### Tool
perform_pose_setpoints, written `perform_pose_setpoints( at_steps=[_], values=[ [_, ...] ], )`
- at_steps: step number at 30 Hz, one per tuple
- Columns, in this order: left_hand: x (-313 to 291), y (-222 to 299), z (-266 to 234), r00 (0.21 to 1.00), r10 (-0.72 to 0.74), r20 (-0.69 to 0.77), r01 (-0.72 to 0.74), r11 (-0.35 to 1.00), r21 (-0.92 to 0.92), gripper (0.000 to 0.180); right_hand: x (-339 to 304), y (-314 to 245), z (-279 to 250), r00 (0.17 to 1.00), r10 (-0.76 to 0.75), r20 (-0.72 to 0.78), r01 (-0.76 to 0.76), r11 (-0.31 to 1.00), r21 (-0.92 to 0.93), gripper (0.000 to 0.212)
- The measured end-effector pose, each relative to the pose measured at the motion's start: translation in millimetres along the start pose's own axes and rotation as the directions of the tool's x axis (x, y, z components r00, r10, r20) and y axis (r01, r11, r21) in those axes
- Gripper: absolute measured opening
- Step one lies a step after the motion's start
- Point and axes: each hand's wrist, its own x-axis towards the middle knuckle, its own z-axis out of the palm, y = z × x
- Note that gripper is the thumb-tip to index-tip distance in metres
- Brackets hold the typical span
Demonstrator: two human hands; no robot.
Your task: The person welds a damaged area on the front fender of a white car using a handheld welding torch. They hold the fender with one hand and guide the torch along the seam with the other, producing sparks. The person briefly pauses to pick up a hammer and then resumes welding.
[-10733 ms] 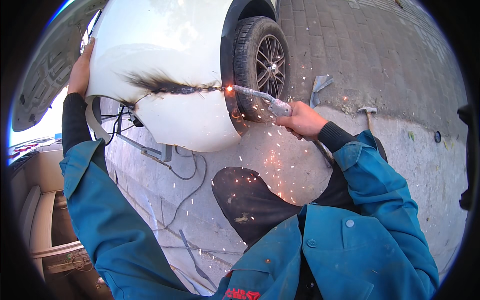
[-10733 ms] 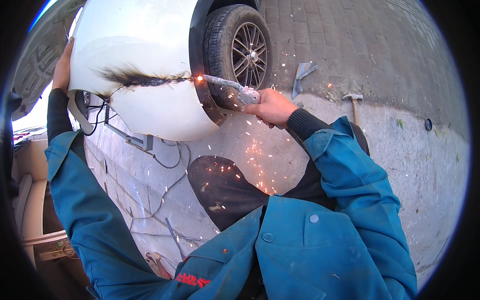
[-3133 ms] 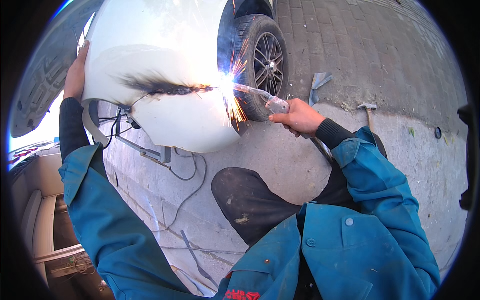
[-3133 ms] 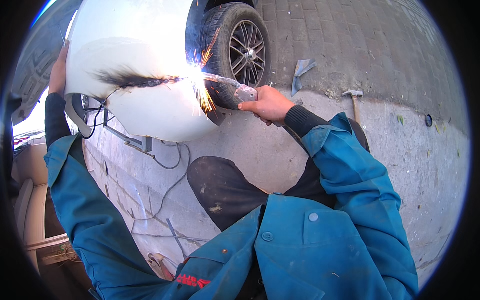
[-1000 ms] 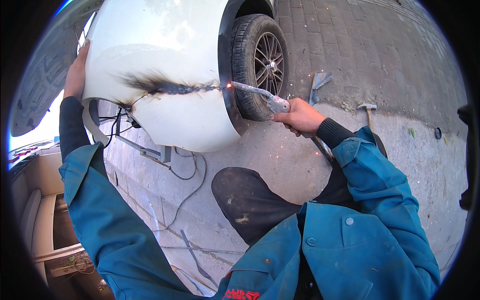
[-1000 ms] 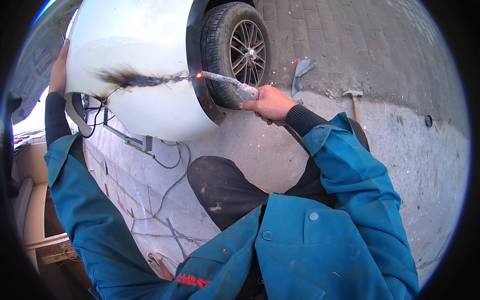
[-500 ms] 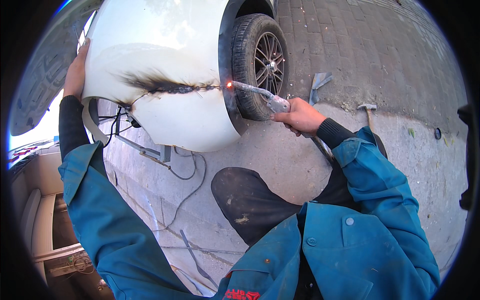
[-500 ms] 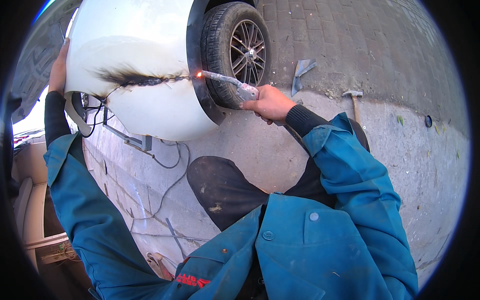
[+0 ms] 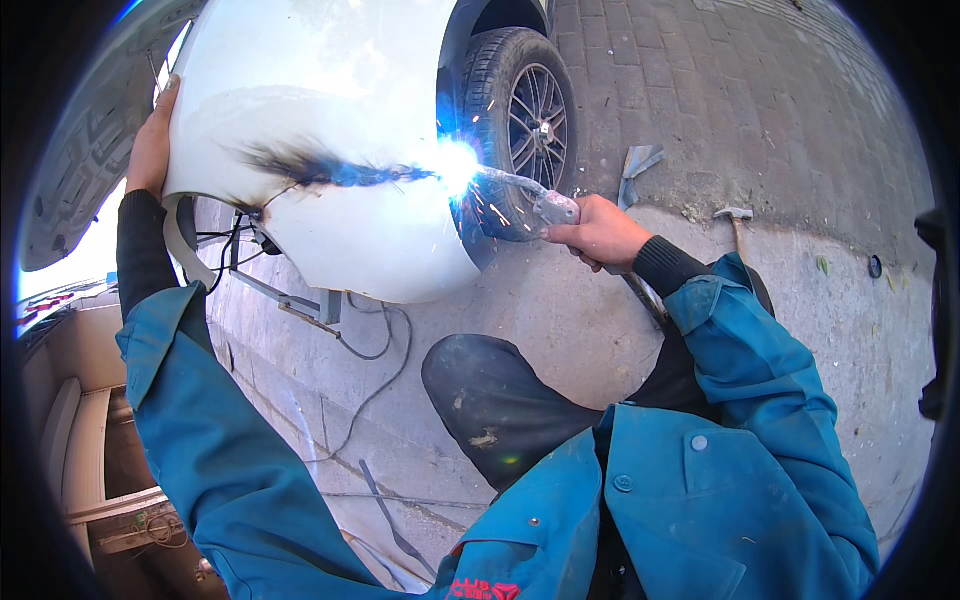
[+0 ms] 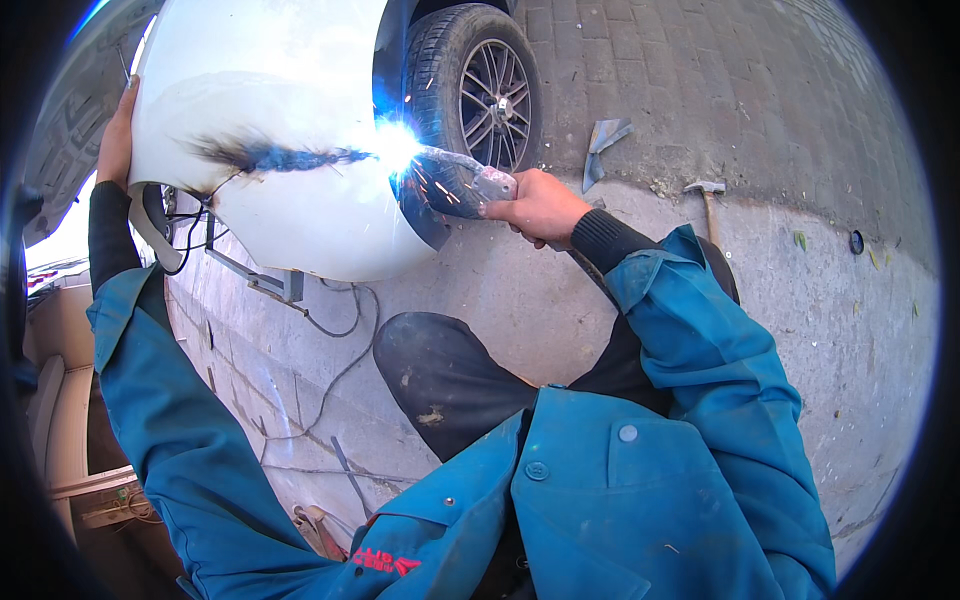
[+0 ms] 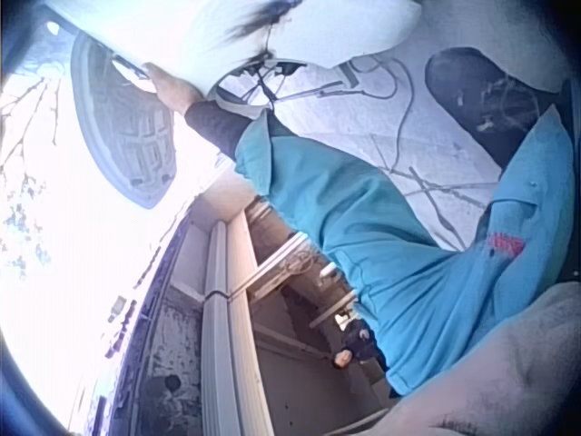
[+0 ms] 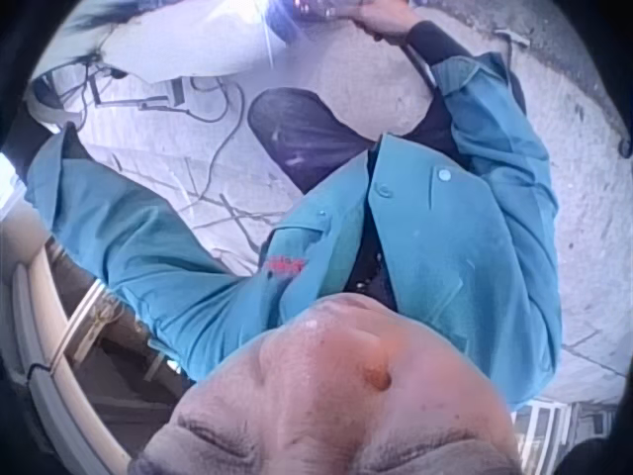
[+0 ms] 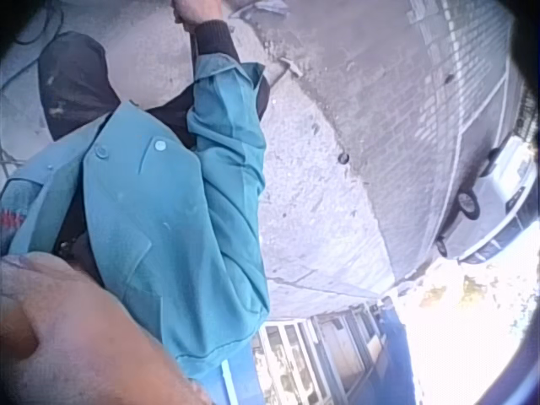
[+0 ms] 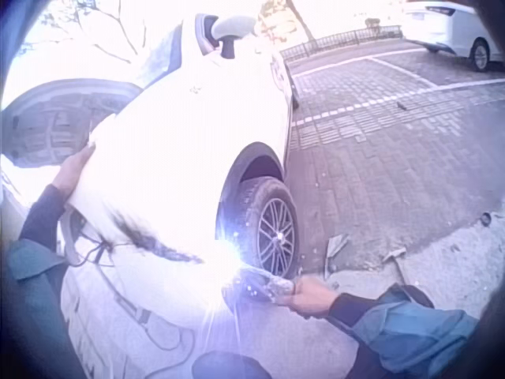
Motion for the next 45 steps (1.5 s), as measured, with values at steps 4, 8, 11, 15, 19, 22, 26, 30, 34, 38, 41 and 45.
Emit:
perform_pose_setpoints(
  at_steps=[4, 8, 11, 15, 19, 22, 26, 30, 34, 38, 41, 45],
  values=[
    [-0.1, -3.1, 1.1, 0.996, 0.083, -0.017, -0.082, 0.996, 0.027, 0.071, 0.8, 1.1, 0.3, 1.000, -0.002, -0.001, 0.002, 1.000, -0.014, 0.035],
    [-1.9, -1.0, 1.8, 0.998, 0.061, -0.020, -0.061, 0.998, 0.032, 0.072, 2.1, 2.5, 0.2, 1.000, -0.006, 0.007, 0.006, 1.000, -0.009, 0.034],
    [-0.4, -2.7, 0.9, 0.999, 0.042, -0.017, -0.042, 0.999, -0.002, 0.077, 2.2, 2.4, -0.1, 1.000, 0.009, 0.002, -0.009, 1.000, -0.026, 0.033],
    [7.4, -8.6, -2.4, 0.996, 0.093, 0.003, -0.093, 0.991, 0.094, 0.087, -0.5, -0.6, 0.1, 1.000, 0.016, -0.024, -0.018, 0.998, -0.068, 0.033],
    [9.1, -14.3, 0.0, 0.993, 0.120, -0.011, -0.119, 0.990, 0.073, 0.095, -4.0, -4.4, 1.2, 0.999, -0.010, -0.044, 0.007, 0.997, -0.078, 0.033],
    [9.9, -14.1, -0.6, 0.998, 0.053, 0.016, -0.053, 0.998, 0.015, 0.076, -5.3, -5.6, 2.0, 0.998, -0.020, -0.055, 0.015, 0.996, -0.089, 0.033],
    [12.8, -13.2, -3.2, 0.997, -0.043, 0.061, 0.043, 0.999, 0.002, 0.057, -5.8, -5.7, 2.6, 0.998, -0.038, -0.058, 0.032, 0.995, -0.093, 0.033],
    [14.1, -15.6, -3.5, 0.998, -0.004, 0.064, 0.000, 0.999, 0.052, 0.054, -7.0, -6.7, 3.2, 0.996, -0.047, -0.070, 0.039, 0.993, -0.112, 0.035],
    [15.2, -16.9, -4.6, 0.998, 0.030, 0.062, -0.034, 0.997, 0.070, 0.054, -8.3, -6.8, 3.2, 0.993, -0.093, -0.067, 0.084, 0.989, -0.123, 0.033],
    [12.3, -19.8, -5.4, 0.988, 0.138, 0.075, -0.146, 0.981, 0.124, 0.055, -5.8, -2.2, 2.8, 0.997, -0.047, -0.065, 0.043, 0.997, -0.059, 0.034],
    [11.9, -18.8, -3.9, 0.986, 0.152, 0.068, -0.160, 0.977, 0.144, 0.054, -2.4, 2.5, 1.8, 0.996, -0.030, -0.083, 0.029, 0.999, -0.016, 0.035],
    [13.0, -12.1, -2.8, 0.997, -0.052, 0.061, 0.054, 0.998, -0.032, 0.055, -0.6, 4.7, -0.9, 0.997, -0.010, -0.079, 0.009, 1.000, -0.017, 0.036]
  ],
)
